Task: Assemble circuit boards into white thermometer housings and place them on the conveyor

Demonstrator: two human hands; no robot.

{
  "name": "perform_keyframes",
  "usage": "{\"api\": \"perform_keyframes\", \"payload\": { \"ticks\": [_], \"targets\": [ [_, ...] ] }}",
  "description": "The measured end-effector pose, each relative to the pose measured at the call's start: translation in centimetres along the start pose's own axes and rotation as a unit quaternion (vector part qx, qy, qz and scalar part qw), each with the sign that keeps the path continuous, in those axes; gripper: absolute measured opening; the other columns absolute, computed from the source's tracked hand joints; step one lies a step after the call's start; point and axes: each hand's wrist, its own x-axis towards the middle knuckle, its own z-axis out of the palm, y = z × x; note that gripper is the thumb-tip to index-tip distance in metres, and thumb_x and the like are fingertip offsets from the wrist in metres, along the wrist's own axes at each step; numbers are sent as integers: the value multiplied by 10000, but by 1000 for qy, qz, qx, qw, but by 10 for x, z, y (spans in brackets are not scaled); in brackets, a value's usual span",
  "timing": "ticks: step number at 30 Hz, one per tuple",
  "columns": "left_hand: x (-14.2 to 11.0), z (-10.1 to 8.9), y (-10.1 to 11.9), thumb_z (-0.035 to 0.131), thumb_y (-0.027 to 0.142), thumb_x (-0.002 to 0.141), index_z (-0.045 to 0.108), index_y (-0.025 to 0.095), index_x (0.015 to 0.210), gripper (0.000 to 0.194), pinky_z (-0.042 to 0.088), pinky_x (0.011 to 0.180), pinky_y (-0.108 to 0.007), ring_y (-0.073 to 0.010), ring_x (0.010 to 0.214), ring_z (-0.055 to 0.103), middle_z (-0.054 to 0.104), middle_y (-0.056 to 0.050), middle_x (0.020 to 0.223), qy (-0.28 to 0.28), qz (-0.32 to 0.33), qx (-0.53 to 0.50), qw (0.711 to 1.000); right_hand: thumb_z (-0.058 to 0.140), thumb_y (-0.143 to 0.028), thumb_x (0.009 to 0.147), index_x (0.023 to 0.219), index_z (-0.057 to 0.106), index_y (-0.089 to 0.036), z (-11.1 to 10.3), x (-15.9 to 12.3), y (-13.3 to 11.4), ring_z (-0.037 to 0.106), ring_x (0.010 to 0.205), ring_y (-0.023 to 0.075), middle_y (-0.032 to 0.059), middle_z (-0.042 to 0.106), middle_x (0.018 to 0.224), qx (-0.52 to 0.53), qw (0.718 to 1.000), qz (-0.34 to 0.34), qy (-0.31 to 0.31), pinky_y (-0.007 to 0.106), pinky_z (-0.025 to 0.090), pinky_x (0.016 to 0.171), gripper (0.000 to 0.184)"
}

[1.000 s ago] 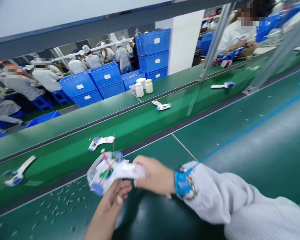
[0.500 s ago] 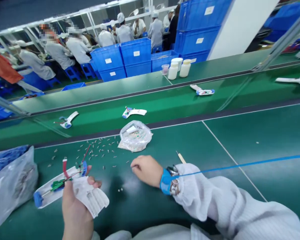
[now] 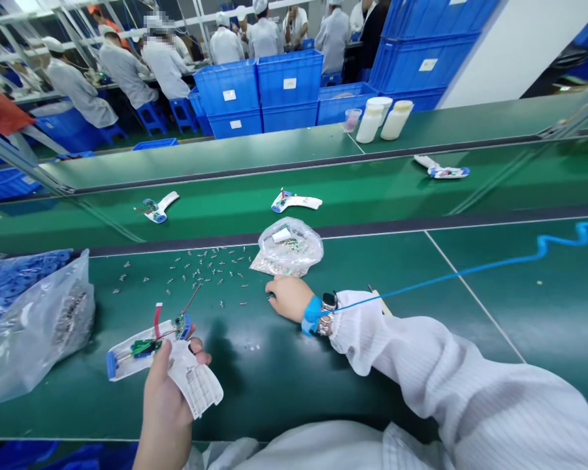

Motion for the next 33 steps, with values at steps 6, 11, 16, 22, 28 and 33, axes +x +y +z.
{"api": "perform_keyframes", "payload": {
  "ticks": [6, 11, 16, 22, 28, 33],
  "targets": [
    [4, 7, -6, 814, 425, 525, 615, 146, 672, 374, 389, 350, -192, -108, 396, 534, 605, 18, 543, -45, -59, 31, 997, 527, -312, 935, 1040, 611, -129, 1, 2, -4, 610, 941, 162, 67, 629, 1046, -40, 999, -21, -20, 372, 516, 849, 228],
    [4, 23, -19, 825, 346, 525, 603, 141, 588, 308, 399, 397, -178, -97, 434, 556, 603, 26, 528, -50, -51, 60, 996, 512, -247, 933, 1013, 601, -115, 3, 0, -1, 603, 907, 164, 72, 623, 1013, -25, 999, -38, 6, 360, 502, 825, 179],
    [0, 51, -33, 814, 244, 563, 660, 125, 615, 202, 442, 485, -202, -123, 512, 608, 631, 8, 542, -58, -61, 92, 992, 444, -114, 889, 894, 570, -132, -21, -32, -8, 582, 796, 145, 77, 632, 884, 64, 992, -89, 54, 259, 450, 727, 127],
    [-22, 83, -38, 857, 297, 519, 719, 138, 659, 253, 524, 682, -320, -216, 683, 669, 715, -48, 688, -159, -91, 96, 978, 446, -122, 858, 830, 560, -188, -60, -81, -19, 559, 680, 109, 16, 631, 788, 216, 954, -173, 115, 206, 421, 640, 134],
    [-26, 86, -34, 859, 316, 540, 726, 177, 692, 245, 528, 716, -322, -223, 720, 675, 717, -20, 699, -223, -100, 99, 965, 522, -134, 819, 792, 642, -178, -65, -86, -19, 544, 612, 90, 6, 631, 731, 259, 944, -157, 133, 192, 396, 577, 131],
    [-30, 87, -33, 855, 356, 528, 716, 159, 612, 255, 519, 633, -345, -240, 624, 659, 681, -38, 597, -254, -128, 112, 952, 570, -102, 748, 743, 688, -183, -71, -92, -20, 563, 568, 69, -15, 638, 678, 326, 933, -126, 91, 163, 406, 533, 144]
  ]
}}
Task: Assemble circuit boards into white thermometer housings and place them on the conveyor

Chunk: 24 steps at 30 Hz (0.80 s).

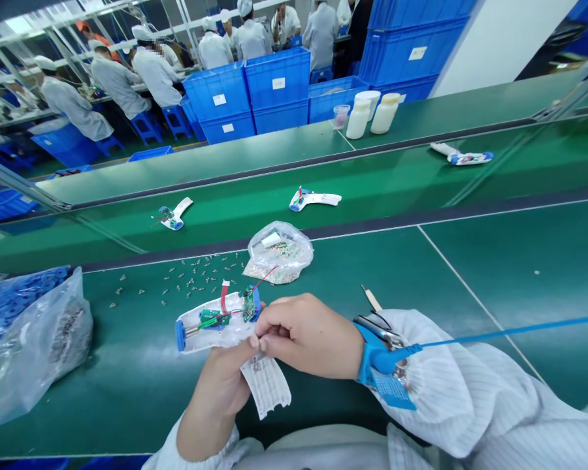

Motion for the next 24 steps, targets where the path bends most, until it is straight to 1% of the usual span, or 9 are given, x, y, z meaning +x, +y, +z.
{"api": "perform_keyframes", "payload": {
  "ticks": [4, 7, 9, 11, 15, 18, 20, 24],
  "targets": [
    [-4, 1, 1, 845, 347, 550, 708, 180, 534, 216, 489, 584, -308, -191, 560, 612, 663, -36, 577, -3, -17, 2, 1000, 564, -67, 716, 741, 704, -189, -1, -4, -3, 619, 602, 75, -17, 657, 683, 71, 997, 25, -5, 155, 460, 566, 187],
    [-5, 1, 2, 852, 381, 536, 694, 151, 508, 280, 465, 542, -286, -173, 529, 591, 643, -50, 552, 6, -27, -2, 1000, 550, -94, 750, 780, 702, -178, 0, -6, -1, 654, 605, 88, -6, 669, 690, 139, 990, 28, 1, 165, 500, 573, 177],
    [-5, 3, 3, 854, 396, 528, 685, 131, 512, 315, 449, 522, -277, -166, 509, 583, 631, -54, 535, 15, -32, -8, 999, 549, -103, 764, 771, 692, -174, 1, -6, 1, 660, 595, 93, -3, 675, 675, 156, 987, 17, 21, 173, 512, 572, 160],
    [-5, 6, 3, 851, 403, 523, 676, 120, 524, 333, 435, 503, -273, -159, 489, 572, 621, -49, 520, 23, -36, -17, 999, 557, -90, 767, 748, 685, -171, 2, -5, 2, 652, 584, 92, -5, 673, 640, 136, 989, -19, 50, 176, 511, 578, 152],
    [-5, 12, 6, 860, 366, 505, 664, 117, 552, 320, 421, 495, -251, -135, 475, 553, 611, -25, 497, 34, -42, -39, 998, 546, -35, 767, 675, 664, -149, 1, -3, 2, 621, 611, 83, 10, 653, 619, 58, 988, -106, 100, 163, 485, 597, 188],
    [-4, 17, 10, 849, 383, 517, 645, 126, 529, 328, 399, 485, -236, -130, 462, 548, 606, -23, 471, 42, -40, -50, 997, 536, -30, 776, 640, 633, -137, -5, -5, -4, 576, 615, 70, 15, 612, 641, 32, 985, -126, 114, 150, 454, 586, 198],
    [-3, 20, 13, 829, 426, 525, 631, 130, 504, 357, 379, 464, -234, -130, 438, 535, 589, -21, 451, 45, -40, -56, 997, 555, -48, 774, 652, 637, -135, -11, -7, -9, 548, 620, 64, 13, 583, 672, 22, 986, -130, 100, 149, 437, 579, 170],
    [-3, 29, 20, 786, 494, 521, 612, 131, 468, 406, 364, 440, -243, -121, 397, 487, 543, -7, 425, 56, -44, -56, 996, 576, -35, 744, 678, 663, -128, -16, -11, -17, 531, 642, 58, 4, 544, 698, 17, 994, -104, 34, 144, 421, 592, 143]
  ]
}}
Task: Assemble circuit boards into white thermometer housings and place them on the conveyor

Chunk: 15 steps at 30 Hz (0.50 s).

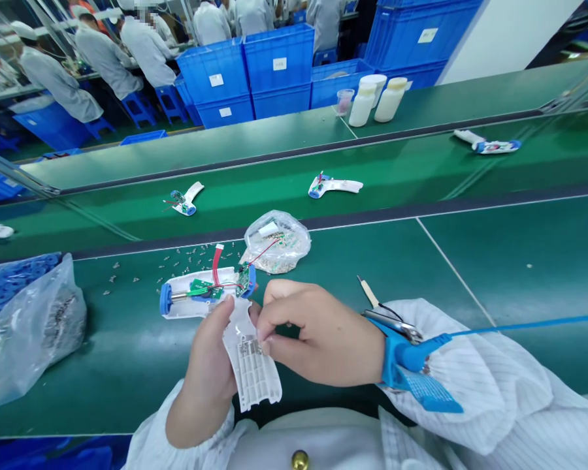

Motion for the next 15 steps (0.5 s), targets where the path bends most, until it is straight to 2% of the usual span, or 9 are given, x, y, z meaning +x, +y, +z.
{"api": "perform_keyframes", "payload": {
  "ticks": [4, 15],
  "targets": [
    [-2, 7, 2, 796, 430, 510, 606, 149, 519, 339, 371, 466, -239, -118, 437, 496, 540, 20, 463, 34, 33, -12, 999, 558, 8, 717, 663, 654, -115, 1, 1, -4, 512, 639, 51, -4, 531, 683, -19, 999, 25, -36, 132, 396, 583, 165],
    [-3, 11, -1, 817, 412, 495, 563, 156, 521, 362, 353, 458, -227, -99, 459, 453, 502, 35, 458, 46, 47, -13, 998, 578, 22, 697, 663, 670, -108, -7, 3, -5, 512, 638, 40, -6, 556, 687, -35, 996, 36, -74, 121, 370, 568, 163]
  ]
}}
